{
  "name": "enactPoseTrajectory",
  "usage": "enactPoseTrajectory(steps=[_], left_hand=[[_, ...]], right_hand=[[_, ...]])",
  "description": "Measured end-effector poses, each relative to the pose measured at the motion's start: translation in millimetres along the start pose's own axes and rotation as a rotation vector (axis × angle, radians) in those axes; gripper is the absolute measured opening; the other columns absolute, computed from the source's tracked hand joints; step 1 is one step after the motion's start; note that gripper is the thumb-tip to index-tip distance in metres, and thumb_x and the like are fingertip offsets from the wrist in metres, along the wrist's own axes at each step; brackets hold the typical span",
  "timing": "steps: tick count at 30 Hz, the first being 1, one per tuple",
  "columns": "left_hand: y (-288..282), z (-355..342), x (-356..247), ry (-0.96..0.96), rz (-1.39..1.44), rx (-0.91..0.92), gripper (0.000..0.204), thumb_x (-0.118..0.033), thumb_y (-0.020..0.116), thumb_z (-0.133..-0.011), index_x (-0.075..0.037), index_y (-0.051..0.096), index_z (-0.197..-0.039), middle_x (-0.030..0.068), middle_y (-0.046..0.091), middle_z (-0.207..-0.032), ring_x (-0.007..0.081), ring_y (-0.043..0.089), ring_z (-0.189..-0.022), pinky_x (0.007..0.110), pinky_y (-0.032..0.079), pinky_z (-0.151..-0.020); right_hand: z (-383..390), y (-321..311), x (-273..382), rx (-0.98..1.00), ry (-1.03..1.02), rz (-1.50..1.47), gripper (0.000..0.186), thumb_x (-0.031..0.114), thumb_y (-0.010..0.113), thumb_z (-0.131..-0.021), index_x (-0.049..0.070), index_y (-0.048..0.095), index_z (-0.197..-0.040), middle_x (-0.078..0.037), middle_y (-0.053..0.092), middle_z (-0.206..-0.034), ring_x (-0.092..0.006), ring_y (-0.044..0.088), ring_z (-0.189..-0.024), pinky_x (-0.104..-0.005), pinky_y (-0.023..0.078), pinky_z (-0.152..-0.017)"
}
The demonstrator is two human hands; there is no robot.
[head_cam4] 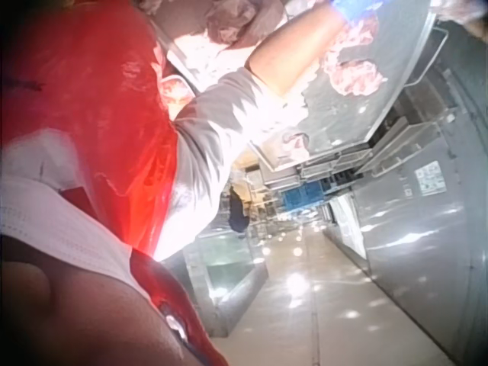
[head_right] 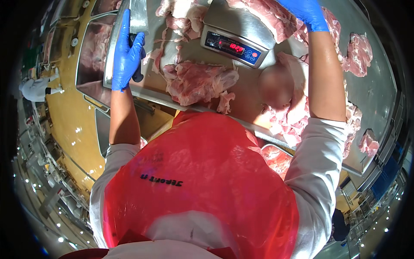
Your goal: The person uses a knife to cut and trim large pieces of raw meat on a stainless steel table. They weigh the meat on a digital scale, trim excess fat, and place the processed pieces into a green tray.
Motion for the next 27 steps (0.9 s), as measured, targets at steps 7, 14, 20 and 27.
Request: enactPoseTrajectory(steps=[7, 14, 20, 27], left_hand=[[29.5, -6.1, -13.0, 0.043, -0.121, 0.095, 0.064, -0.013, 0.056, -0.096, -0.023, 0.029, -0.153, 0.0067, 0.057, -0.071, 0.0143, 0.056, -0.060, 0.030, 0.047, -0.057], [92.1, -16.1, 0.3, 0.051, -0.249, 0.306, 0.060, -0.019, 0.047, -0.096, -0.023, 0.026, -0.153, 0.0262, 0.062, -0.078, 0.0395, 0.064, -0.067, 0.050, 0.048, -0.064], [113.6, -23.2, -3.8, 0.172, -0.322, 0.350, 0.067, -0.009, 0.048, -0.087, -0.010, 0.026, -0.151, 0.0251, 0.066, -0.083, 0.0405, 0.066, -0.072, 0.053, 0.051, -0.067], [160.7, -62.4, 10.2, 0.267, -0.341, 0.246, 0.073, -0.005, 0.052, -0.085, -0.008, 0.023, -0.152, 0.0249, 0.063, -0.074, 0.0369, 0.064, -0.062, 0.045, 0.050, -0.058]], right_hand=[[-6.0, 69.9, -23.2, 0.114, -0.001, 0.239, 0.062, 0.048, 0.074, -0.077, 0.012, 0.062, -0.126, -0.014, 0.066, -0.118, -0.0336, 0.064, -0.105, -0.0432, 0.050, -0.090], [-4.1, 138.0, -6.9, 0.105, -0.093, 0.288, 0.049, 0.041, 0.075, -0.075, 0.015, 0.067, -0.116, -0.007, 0.069, -0.099, -0.0290, 0.065, -0.092, -0.0429, 0.049, -0.079], [2.7, 138.2, -1.6, 0.130, -0.140, 0.214, 0.047, 0.035, 0.078, -0.074, 0.013, 0.067, -0.115, -0.007, 0.070, -0.095, -0.0278, 0.065, -0.087, -0.0417, 0.049, -0.077], [6.1, 138.6, 8.9, 0.145, -0.148, 0.204, 0.047, 0.032, 0.078, -0.074, 0.014, 0.067, -0.115, -0.006, 0.071, -0.097, -0.0282, 0.066, -0.089, -0.0418, 0.049, -0.078]])
Point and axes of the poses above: each hand's wrist, its own z-axis away from the middle knuckle, its own y-axis out of the palm, x = y × z, the point moved 7 cm from there along -z, towards the middle knuckle
